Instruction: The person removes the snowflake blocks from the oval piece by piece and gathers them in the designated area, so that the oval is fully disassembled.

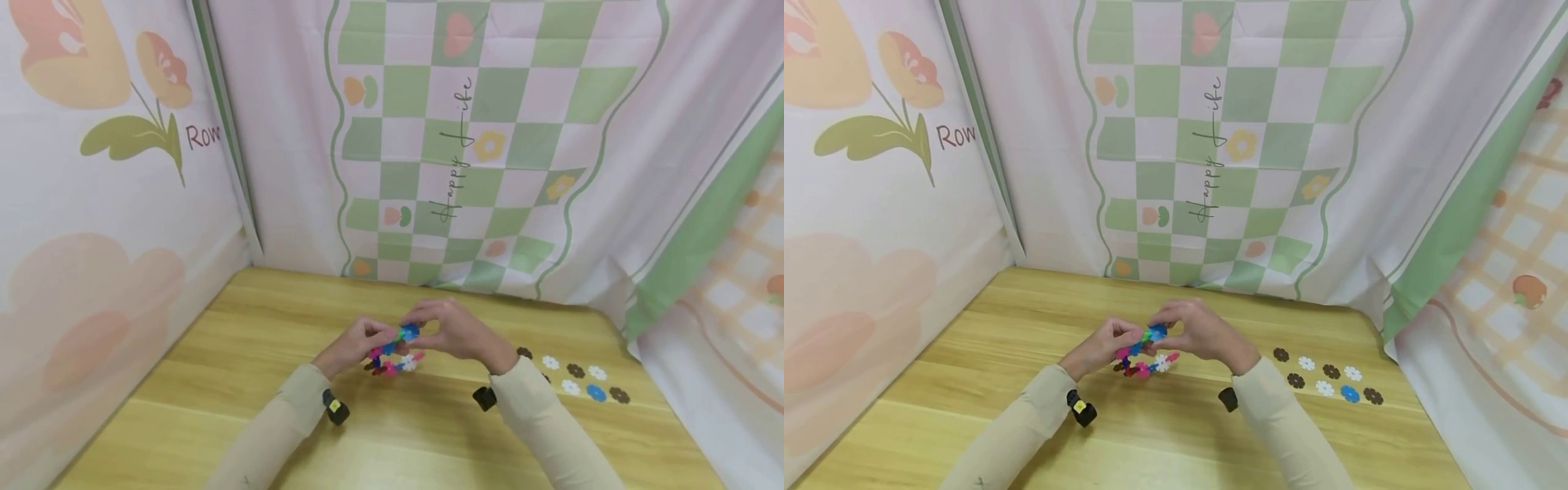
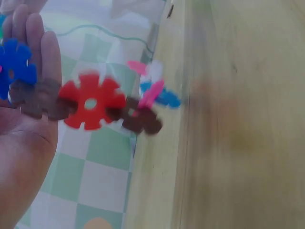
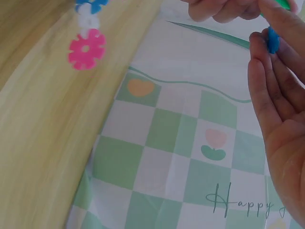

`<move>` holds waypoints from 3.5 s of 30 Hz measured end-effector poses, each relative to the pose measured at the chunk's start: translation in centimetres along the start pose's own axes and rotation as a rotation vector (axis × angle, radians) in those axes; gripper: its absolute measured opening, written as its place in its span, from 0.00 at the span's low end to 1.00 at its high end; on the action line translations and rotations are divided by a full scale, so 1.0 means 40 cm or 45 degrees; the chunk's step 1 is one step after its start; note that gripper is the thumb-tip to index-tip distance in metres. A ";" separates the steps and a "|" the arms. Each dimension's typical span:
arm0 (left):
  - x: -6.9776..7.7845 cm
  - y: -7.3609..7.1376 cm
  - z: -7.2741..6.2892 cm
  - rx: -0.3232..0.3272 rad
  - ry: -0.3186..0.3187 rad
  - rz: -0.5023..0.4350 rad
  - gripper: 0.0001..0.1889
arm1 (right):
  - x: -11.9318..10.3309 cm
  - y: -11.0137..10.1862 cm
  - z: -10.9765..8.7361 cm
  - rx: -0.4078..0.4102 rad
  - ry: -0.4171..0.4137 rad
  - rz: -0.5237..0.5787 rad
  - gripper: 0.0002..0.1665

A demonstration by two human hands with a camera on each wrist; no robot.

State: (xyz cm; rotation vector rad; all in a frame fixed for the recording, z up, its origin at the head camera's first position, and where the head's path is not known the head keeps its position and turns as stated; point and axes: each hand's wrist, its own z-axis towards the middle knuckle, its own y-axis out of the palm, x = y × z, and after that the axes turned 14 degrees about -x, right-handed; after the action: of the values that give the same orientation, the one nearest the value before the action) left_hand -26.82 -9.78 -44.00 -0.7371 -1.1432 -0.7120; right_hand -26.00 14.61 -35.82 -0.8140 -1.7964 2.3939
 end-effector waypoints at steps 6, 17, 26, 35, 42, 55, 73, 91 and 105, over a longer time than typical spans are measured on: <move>0.011 0.005 0.016 0.008 0.008 0.039 0.26 | -0.002 -0.003 -0.018 0.081 0.001 -0.021 0.17; 0.006 0.022 0.039 -0.017 0.009 0.067 0.24 | 0.003 0.002 -0.056 0.121 0.017 0.005 0.16; 0.009 0.034 0.042 -0.027 0.015 0.094 0.24 | 0.000 -0.002 -0.064 0.107 0.009 0.020 0.17; 0.008 0.036 0.042 -0.044 0.028 0.153 0.28 | -0.006 -0.004 -0.066 0.080 -0.002 0.041 0.17; 0.006 0.038 0.038 -0.039 0.031 0.120 0.29 | -0.002 0.002 -0.067 0.099 -0.012 0.046 0.15; 0.001 0.032 0.021 -0.036 0.020 0.083 0.27 | 0.009 -0.008 -0.076 0.148 0.007 -0.043 0.17; 0.041 -0.035 -0.058 0.235 -0.119 -0.012 0.21 | 0.052 -0.108 -0.493 0.266 0.409 -0.298 0.24; 0.030 -0.036 -0.055 0.191 -0.099 0.010 0.23 | 0.176 0.038 -0.803 0.092 0.462 -0.086 0.20; 0.028 -0.026 -0.053 0.217 -0.187 -0.005 0.21 | 0.180 0.035 -0.809 -0.082 0.569 -0.189 0.18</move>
State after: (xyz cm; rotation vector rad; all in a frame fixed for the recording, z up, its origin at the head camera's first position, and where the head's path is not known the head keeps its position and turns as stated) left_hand -26.25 -12.25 -43.28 -0.6513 -1.3222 -0.5623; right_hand -17.97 45.14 -46.03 -1.0753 -1.6875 1.8824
